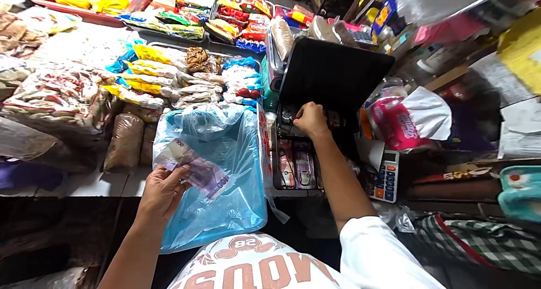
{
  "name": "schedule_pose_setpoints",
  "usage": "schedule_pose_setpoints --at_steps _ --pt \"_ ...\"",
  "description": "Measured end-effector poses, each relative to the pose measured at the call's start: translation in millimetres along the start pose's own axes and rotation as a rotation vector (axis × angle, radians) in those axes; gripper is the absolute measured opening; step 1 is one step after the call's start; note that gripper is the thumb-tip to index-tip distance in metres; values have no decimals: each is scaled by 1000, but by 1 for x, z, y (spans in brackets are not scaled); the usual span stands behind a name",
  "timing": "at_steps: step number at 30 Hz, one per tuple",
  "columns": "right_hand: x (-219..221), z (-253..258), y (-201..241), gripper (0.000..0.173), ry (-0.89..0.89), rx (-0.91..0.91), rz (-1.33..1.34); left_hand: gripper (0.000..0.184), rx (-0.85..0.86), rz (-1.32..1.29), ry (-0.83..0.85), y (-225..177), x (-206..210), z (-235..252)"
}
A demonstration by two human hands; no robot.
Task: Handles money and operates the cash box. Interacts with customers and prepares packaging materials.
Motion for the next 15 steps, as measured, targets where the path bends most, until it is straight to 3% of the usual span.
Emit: schedule_pose_setpoints --at_steps 3,6,11,15 --pt "-1 -11 5 22 -49 117 16 28 -82 78 96 3 18 2" --pt "0 -15 2 29 -56 225 125 36 -127 237 326 26 61 7" --pt "4 -14 -7 29 -27 281 198 39 26 623 766 87 157 11" --pt "0 -19 -22 23 -135 243 329 46 47 751 817 118 212 25"
Point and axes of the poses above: each hand's wrist, its own z-axis towards the middle knuckle, its own x-axis out of the palm, y = z × x, the point moved 5 cm from there along z, towards the middle knuckle, and after that the axes turned 8 degrees about -z, right-handed, at the moved point
